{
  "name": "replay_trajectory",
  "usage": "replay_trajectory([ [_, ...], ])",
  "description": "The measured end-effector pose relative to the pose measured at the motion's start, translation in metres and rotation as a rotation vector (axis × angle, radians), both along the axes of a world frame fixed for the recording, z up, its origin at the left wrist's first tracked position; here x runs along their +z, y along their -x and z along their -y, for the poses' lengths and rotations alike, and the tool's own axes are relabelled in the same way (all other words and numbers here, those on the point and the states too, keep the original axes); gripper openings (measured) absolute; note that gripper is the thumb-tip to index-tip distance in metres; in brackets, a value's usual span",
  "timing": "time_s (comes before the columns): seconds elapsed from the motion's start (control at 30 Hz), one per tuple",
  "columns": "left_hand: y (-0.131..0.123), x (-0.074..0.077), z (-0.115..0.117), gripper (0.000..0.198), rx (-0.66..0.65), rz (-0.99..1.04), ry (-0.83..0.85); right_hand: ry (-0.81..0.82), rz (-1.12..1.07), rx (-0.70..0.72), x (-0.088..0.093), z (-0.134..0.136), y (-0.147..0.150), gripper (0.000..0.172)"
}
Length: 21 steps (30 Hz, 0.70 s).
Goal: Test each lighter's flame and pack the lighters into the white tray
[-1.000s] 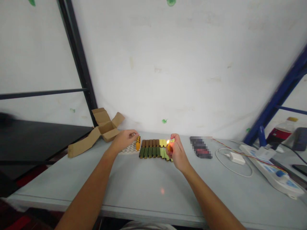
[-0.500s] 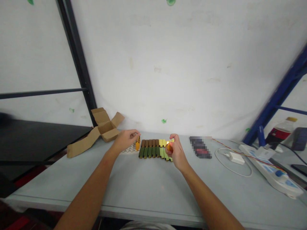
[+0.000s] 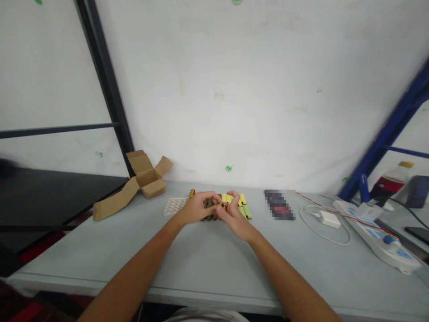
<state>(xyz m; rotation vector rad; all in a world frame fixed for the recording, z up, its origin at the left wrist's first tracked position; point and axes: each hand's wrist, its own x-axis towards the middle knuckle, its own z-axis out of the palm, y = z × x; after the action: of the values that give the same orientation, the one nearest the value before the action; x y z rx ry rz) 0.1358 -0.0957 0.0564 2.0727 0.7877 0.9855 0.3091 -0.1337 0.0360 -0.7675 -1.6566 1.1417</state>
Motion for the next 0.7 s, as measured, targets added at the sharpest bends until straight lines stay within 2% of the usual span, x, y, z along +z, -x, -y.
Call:
replay_trajectory([
  [0.07, 0.011, 0.007, -0.002, 0.032, 0.093, -0.078, -0.046, -0.005, 0.020, -0.017, 0.000, -0.003, 0.000, 0.053],
  [0.17, 0.038, 0.020, -0.009, 0.026, 0.247, -0.185, -0.155, -0.058, -0.015, -0.159, 0.000, -0.012, -0.006, 0.049],
  [0.23, 0.057, 0.025, -0.014, 0.023, 0.277, -0.281, -0.172, -0.077, -0.040, -0.264, -0.001, -0.020, -0.012, 0.047],
  [0.33, 0.076, 0.024, -0.021, 0.022, 0.299, -0.387, -0.166, -0.071, -0.037, -0.365, -0.003, -0.029, -0.022, 0.044],
  [0.53, 0.077, 0.009, -0.029, 0.016, 0.328, -0.501, -0.070, -0.118, 0.069, -0.436, 0.001, -0.033, -0.030, 0.038],
  [0.7, 0.072, 0.010, -0.025, 0.018, 0.319, -0.467, 0.042, -0.157, 0.098, -0.457, 0.007, -0.034, -0.038, 0.030],
])
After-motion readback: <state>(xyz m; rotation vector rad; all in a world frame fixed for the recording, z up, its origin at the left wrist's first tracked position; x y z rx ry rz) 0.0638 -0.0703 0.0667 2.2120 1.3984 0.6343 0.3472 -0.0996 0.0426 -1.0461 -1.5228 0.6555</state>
